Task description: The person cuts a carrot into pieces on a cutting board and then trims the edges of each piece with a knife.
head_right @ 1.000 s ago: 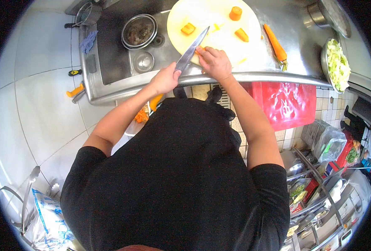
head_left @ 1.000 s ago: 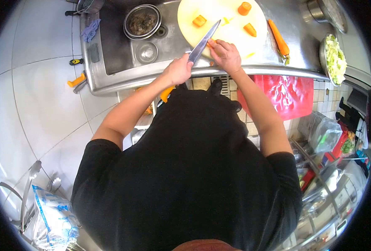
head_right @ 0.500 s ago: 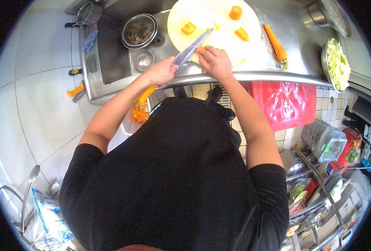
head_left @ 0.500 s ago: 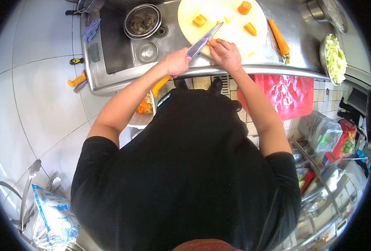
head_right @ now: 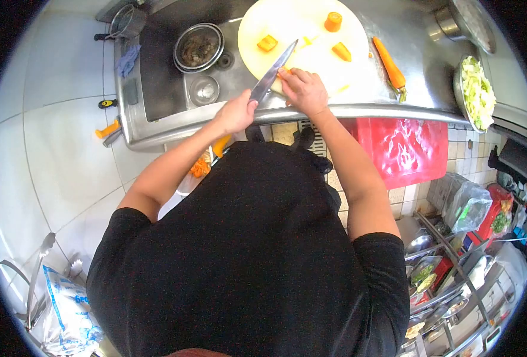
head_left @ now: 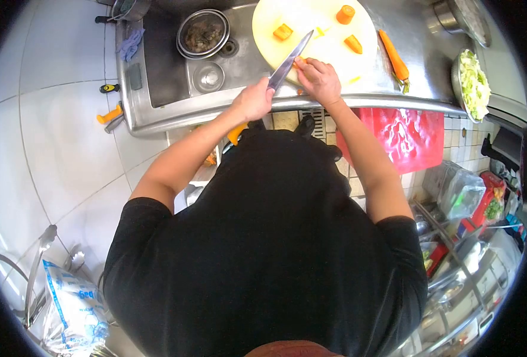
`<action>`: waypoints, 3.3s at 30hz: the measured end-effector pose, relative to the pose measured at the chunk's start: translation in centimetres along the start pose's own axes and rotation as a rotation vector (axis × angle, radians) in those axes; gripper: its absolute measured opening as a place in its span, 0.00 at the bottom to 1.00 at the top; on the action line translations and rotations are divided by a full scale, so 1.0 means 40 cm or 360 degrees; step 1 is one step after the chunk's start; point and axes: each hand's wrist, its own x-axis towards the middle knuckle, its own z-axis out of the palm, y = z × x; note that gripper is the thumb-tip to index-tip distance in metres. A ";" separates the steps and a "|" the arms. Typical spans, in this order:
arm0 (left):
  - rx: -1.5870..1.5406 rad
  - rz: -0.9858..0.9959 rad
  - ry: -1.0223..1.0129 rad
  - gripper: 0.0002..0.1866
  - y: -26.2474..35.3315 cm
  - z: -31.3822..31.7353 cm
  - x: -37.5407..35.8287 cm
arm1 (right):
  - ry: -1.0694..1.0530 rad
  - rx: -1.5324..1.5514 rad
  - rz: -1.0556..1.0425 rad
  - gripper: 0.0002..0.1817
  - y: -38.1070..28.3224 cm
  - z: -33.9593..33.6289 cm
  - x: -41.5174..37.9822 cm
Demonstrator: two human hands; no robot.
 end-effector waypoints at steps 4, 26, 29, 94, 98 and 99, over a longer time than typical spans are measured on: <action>-0.0077 -0.0275 -0.0445 0.18 0.104 -0.149 -0.024 | 0.0025 -0.0020 -0.0002 0.20 0.005 0.012 -0.007; -0.0753 -0.0180 -0.0385 0.13 -0.025 -0.091 -0.028 | 0.0008 -0.0006 0.0044 0.20 -0.012 -0.003 0.004; -0.0737 -0.0183 -0.0413 0.14 -0.031 -0.095 -0.032 | -0.0032 -0.0019 0.0044 0.21 -0.014 -0.009 0.007; -0.0815 -0.0115 -0.0666 0.17 -0.014 -0.099 0.116 | -0.0110 0.0039 -0.0040 0.22 -0.002 -0.003 0.008; -0.0828 -0.0092 -0.0667 0.17 -0.006 -0.097 0.138 | -0.0089 0.0024 -0.0041 0.21 -0.002 -0.003 0.007; -0.0861 -0.0122 -0.0633 0.17 0.002 -0.087 0.128 | -0.0081 0.0019 -0.0033 0.21 -0.004 -0.002 0.006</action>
